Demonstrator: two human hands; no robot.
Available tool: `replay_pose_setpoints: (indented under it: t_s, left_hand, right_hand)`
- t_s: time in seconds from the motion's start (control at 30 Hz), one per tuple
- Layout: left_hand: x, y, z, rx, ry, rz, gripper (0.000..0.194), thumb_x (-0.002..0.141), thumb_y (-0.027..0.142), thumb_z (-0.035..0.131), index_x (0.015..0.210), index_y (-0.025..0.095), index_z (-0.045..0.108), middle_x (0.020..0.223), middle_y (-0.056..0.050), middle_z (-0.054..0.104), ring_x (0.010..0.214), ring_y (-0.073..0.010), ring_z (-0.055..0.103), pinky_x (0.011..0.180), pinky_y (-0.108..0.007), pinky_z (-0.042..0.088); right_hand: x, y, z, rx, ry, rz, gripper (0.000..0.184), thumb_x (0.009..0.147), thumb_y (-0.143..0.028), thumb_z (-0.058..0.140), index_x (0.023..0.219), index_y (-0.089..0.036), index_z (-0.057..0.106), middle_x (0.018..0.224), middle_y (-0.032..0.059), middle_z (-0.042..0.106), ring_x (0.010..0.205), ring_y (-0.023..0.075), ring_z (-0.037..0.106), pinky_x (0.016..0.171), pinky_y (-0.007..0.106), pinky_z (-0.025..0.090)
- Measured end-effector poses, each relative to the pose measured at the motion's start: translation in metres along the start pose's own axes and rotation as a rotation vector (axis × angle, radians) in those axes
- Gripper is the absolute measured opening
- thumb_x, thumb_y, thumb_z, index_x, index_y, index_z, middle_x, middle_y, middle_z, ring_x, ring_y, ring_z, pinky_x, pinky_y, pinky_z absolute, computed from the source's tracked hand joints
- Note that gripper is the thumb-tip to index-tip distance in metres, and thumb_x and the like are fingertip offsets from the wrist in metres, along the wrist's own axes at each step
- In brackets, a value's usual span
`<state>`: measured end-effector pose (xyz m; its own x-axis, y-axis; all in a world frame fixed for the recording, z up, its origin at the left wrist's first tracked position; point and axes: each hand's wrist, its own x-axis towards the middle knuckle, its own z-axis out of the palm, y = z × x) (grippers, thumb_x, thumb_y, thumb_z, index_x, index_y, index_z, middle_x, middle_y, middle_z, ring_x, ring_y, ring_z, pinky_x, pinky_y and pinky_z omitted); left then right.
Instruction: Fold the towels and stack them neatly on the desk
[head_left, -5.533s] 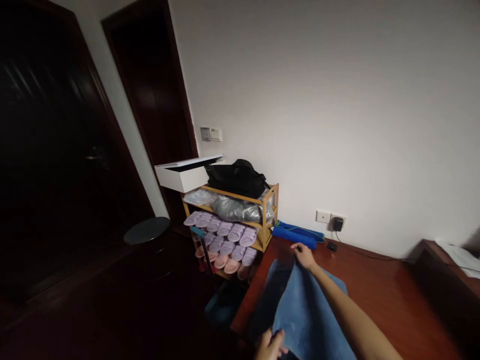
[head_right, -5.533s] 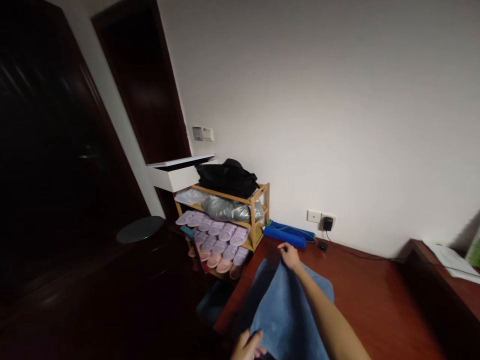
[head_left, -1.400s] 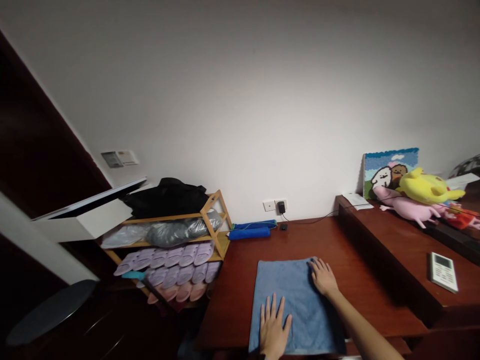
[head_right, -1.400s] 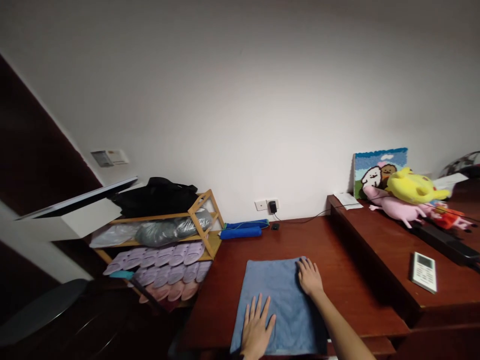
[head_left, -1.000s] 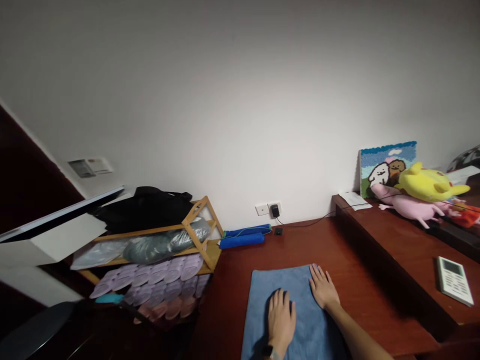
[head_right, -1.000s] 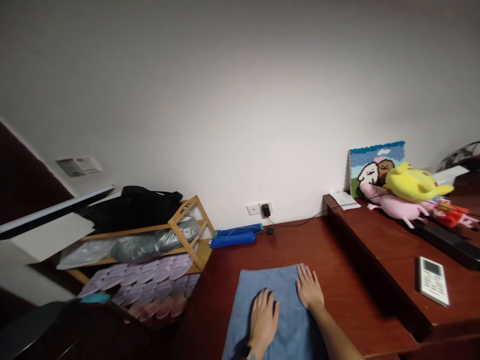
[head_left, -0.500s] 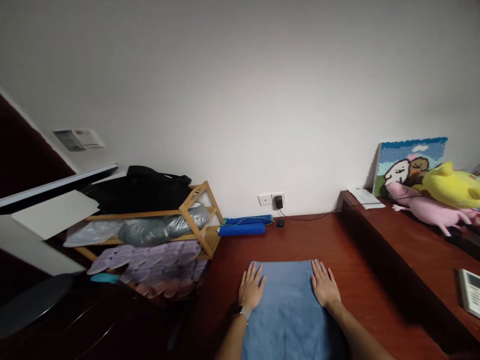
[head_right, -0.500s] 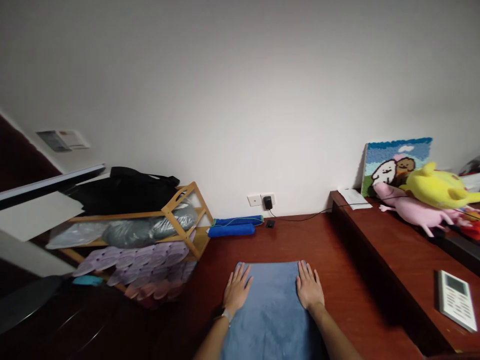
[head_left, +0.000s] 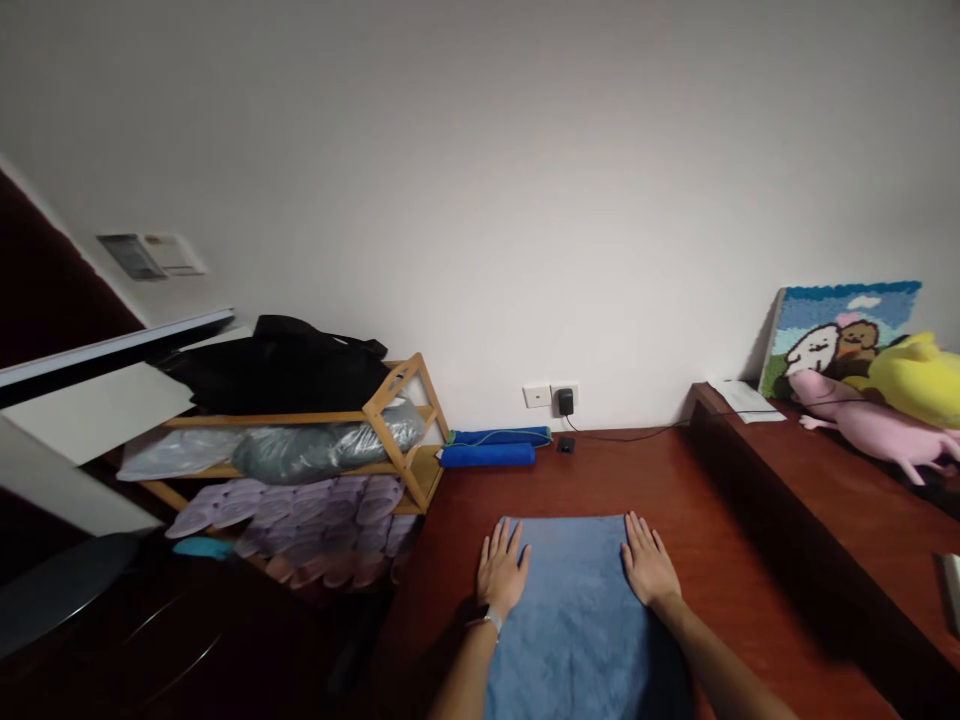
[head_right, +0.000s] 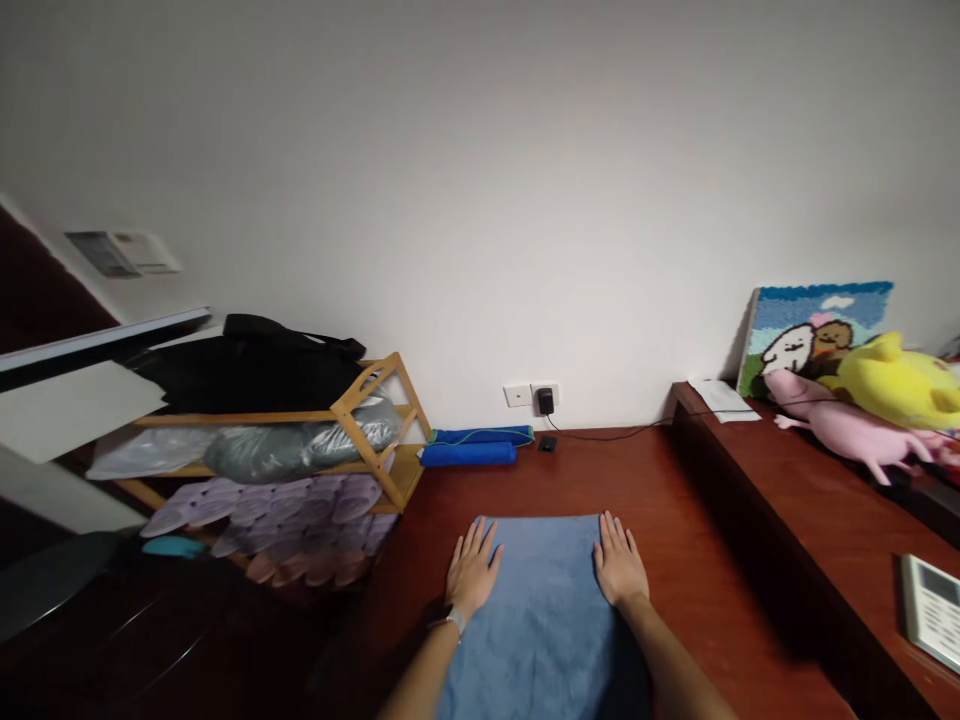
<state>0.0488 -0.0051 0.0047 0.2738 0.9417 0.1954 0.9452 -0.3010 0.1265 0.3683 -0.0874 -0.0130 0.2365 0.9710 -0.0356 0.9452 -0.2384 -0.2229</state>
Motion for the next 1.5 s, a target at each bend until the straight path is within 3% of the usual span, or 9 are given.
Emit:
replay_pose_setpoints:
  t_s: [0.13,0.33,0.43,0.53,0.73,0.83,1.0,1.27,1.5]
  left_hand:
    - [0.009,0.018,-0.010,0.023,0.003,-0.006,0.054,0.100,0.041,0.040,0.148,0.021,0.055,0.159,-0.010,0.049,0.150,-0.0306,0.039,0.126,-0.053,0.024]
    - [-0.005,0.140,0.003,-0.206,0.004,0.296,0.054,0.106,0.044,0.029,0.154,0.028,0.046,0.166,-0.004,0.038,0.155,-0.0251,0.030,0.127,-0.051,0.023]
    - [-0.024,0.171,0.017,-0.255,-0.061,0.348,0.052,0.106,0.049,0.030,0.155,0.037,0.041,0.167,-0.001,0.037,0.154,-0.0241,0.032,0.126,-0.051,0.026]
    - [-0.041,0.138,0.017,-0.205,-0.067,0.268,0.053,0.106,0.049,0.031,0.157,0.039,0.036,0.167,-0.001,0.036,0.154,-0.0251,0.032,0.126,-0.053,0.026]
    - [-0.077,0.006,0.000,-0.045,-0.050,0.004,0.055,0.106,0.048,0.030,0.158,0.031,0.037,0.168,-0.004,0.032,0.154,-0.0267,0.031,0.125,-0.051,0.030]
    - [-0.088,-0.014,-0.004,-0.018,-0.031,-0.005,0.056,0.106,0.046,0.029,0.159,0.027,0.035,0.168,-0.004,0.030,0.154,-0.0251,0.031,0.125,-0.048,0.032]
    - [-0.086,-0.001,-0.006,0.061,-0.026,-0.032,0.055,0.104,0.041,0.034,0.156,0.024,0.041,0.166,-0.006,0.034,0.152,-0.0255,0.035,0.125,-0.048,0.032]
    - [-0.078,0.004,-0.022,0.057,0.024,-0.013,0.057,0.103,0.044,0.036,0.154,0.021,0.046,0.163,-0.010,0.040,0.152,-0.0278,0.035,0.125,-0.051,0.029]
    - [-0.113,0.119,-0.013,-0.155,-0.004,0.276,0.056,0.106,0.049,0.028,0.159,0.031,0.036,0.167,-0.004,0.035,0.154,-0.0240,0.031,0.126,-0.047,0.029]
  right_hand:
    - [0.001,0.002,0.000,0.021,-0.001,-0.002,0.068,0.102,-0.041,0.017,0.163,-0.011,0.018,0.170,0.0022,0.018,0.158,0.0198,0.014,0.128,0.039,0.009]
    - [0.002,0.004,0.000,0.028,-0.004,-0.015,0.068,0.101,-0.039,0.018,0.163,-0.012,0.018,0.170,0.0026,0.017,0.158,0.0192,0.012,0.128,0.039,0.008]
    - [0.001,0.004,-0.001,0.026,-0.010,-0.016,0.067,0.101,-0.038,0.018,0.163,-0.012,0.018,0.171,0.0028,0.017,0.158,0.0192,0.012,0.128,0.039,0.008]
    - [-0.001,0.004,0.000,0.020,0.002,-0.012,0.067,0.102,-0.039,0.016,0.164,-0.012,0.018,0.171,0.0029,0.018,0.158,0.0193,0.013,0.128,0.039,0.007]
    - [0.001,0.000,-0.003,-0.046,-0.022,0.013,0.067,0.102,-0.039,0.018,0.163,-0.013,0.018,0.171,0.0031,0.019,0.158,0.0217,0.012,0.128,0.041,0.006]
    - [0.011,-0.011,-0.014,-0.060,-0.019,0.023,0.066,0.100,-0.035,0.023,0.162,-0.012,0.024,0.170,0.0051,0.023,0.157,0.0244,0.016,0.128,0.043,0.004]
    - [-0.006,-0.030,-0.029,-0.070,0.003,0.069,0.065,0.100,-0.031,0.021,0.161,-0.009,0.026,0.168,0.0079,0.026,0.156,0.0264,0.020,0.127,0.047,0.011]
    - [-0.132,-0.004,0.019,0.033,0.014,-0.016,0.070,0.103,-0.051,0.016,0.162,-0.016,0.023,0.168,0.0000,0.024,0.157,0.0227,0.017,0.128,0.044,0.018]
    - [-0.142,-0.007,0.006,0.015,-0.001,-0.030,0.068,0.102,-0.047,0.019,0.162,-0.013,0.022,0.169,0.0003,0.018,0.157,0.0215,0.015,0.129,0.043,0.014]
